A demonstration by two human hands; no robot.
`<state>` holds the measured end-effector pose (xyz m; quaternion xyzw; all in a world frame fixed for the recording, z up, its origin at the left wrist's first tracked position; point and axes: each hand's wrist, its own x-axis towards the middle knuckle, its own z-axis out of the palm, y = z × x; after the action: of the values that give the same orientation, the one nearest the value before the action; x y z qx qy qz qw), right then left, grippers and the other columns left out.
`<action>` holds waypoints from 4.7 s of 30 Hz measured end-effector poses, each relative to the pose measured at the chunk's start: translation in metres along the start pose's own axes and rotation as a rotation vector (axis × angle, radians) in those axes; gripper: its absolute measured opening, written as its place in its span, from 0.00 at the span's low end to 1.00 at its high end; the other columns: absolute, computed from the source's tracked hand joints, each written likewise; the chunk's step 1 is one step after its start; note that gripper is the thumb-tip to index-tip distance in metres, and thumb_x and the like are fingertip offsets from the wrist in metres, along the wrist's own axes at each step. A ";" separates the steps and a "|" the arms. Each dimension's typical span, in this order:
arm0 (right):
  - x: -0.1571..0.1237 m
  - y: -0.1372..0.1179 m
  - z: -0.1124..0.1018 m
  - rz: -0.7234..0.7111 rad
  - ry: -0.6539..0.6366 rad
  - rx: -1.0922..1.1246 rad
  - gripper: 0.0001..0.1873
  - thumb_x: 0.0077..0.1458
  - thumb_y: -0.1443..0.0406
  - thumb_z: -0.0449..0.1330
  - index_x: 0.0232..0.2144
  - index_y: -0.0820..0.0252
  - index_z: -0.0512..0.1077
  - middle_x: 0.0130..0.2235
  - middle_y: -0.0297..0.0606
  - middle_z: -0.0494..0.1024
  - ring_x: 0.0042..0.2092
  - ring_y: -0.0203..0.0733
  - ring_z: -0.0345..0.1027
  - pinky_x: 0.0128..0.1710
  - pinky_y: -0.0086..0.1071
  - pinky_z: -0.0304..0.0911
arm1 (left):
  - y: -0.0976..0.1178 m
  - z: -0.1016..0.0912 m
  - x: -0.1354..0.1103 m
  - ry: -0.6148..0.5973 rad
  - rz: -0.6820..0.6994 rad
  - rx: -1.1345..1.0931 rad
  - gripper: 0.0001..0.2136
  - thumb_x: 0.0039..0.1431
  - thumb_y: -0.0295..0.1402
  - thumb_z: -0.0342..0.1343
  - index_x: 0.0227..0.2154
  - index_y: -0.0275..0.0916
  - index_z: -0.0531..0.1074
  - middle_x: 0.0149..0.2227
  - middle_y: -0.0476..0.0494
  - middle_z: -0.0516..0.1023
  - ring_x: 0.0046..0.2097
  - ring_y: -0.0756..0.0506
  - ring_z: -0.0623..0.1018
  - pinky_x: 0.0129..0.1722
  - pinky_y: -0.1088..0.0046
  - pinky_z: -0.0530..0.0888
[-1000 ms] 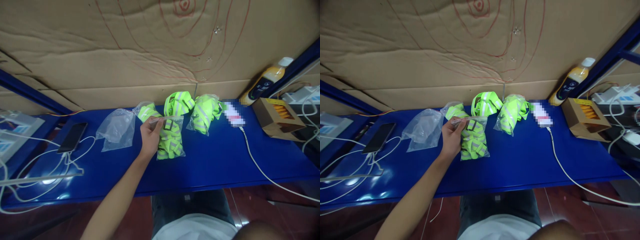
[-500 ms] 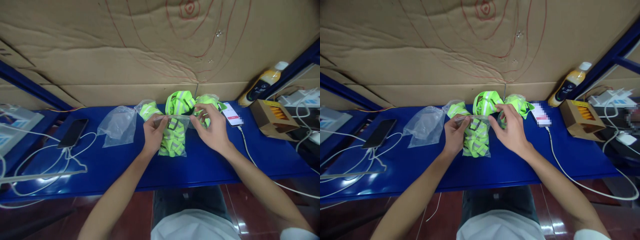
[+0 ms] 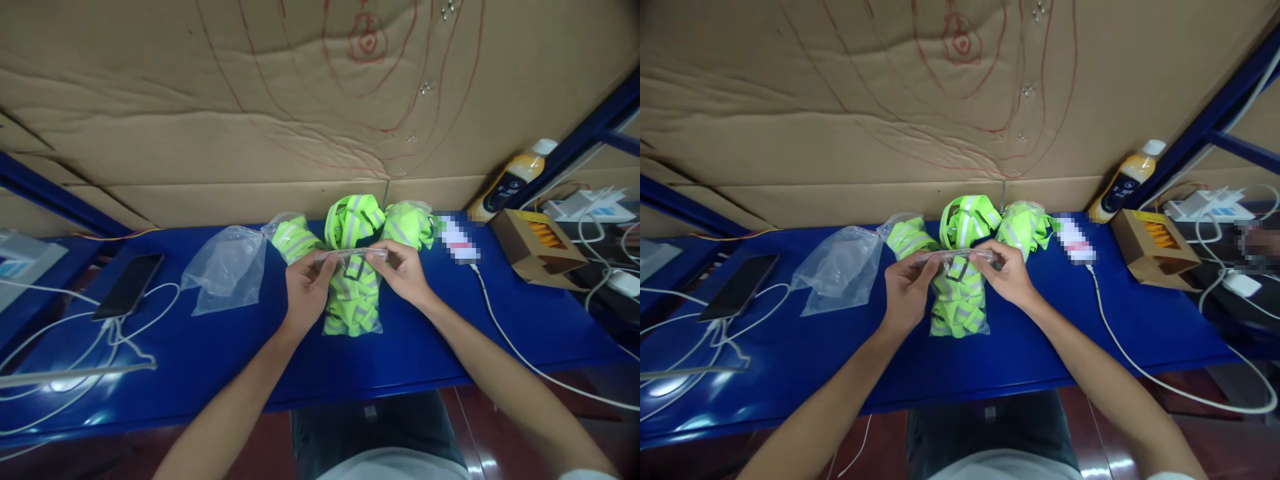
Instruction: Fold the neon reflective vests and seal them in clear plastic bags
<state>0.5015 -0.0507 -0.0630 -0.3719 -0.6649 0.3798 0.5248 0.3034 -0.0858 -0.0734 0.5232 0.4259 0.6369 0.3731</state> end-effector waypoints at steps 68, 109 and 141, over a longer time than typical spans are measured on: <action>0.093 -0.012 -0.017 -0.220 -0.233 -0.926 0.42 0.58 0.66 0.66 0.71 0.61 0.57 0.70 0.56 0.64 0.72 0.65 0.56 0.70 0.57 0.56 | 0.005 -0.017 0.063 0.085 -0.027 1.097 0.44 0.62 0.45 0.60 0.75 0.32 0.49 0.70 0.23 0.65 0.70 0.26 0.68 0.68 0.44 0.68; 0.014 -0.010 -0.043 -0.609 -0.179 -0.660 0.39 0.57 0.63 0.64 0.69 0.45 0.61 0.76 0.44 0.55 0.74 0.67 0.55 0.70 0.66 0.58 | 0.005 0.021 0.042 -0.060 -0.072 -0.285 0.15 0.60 0.46 0.66 0.44 0.43 0.75 0.45 0.43 0.84 0.49 0.39 0.84 0.43 0.64 0.82; -0.005 0.014 -0.021 -0.629 0.048 -0.499 0.22 0.57 0.69 0.60 0.52 0.48 0.65 0.53 0.47 0.80 0.57 0.58 0.76 0.56 0.58 0.74 | 0.024 0.025 0.026 -0.004 0.123 0.303 0.17 0.60 0.50 0.67 0.42 0.42 0.78 0.38 0.45 0.82 0.39 0.41 0.81 0.40 0.65 0.76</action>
<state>0.5247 -0.0464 -0.0740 -0.2752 -0.8056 0.0187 0.5244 0.3223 -0.0665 -0.0396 0.5999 0.4834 0.5861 0.2510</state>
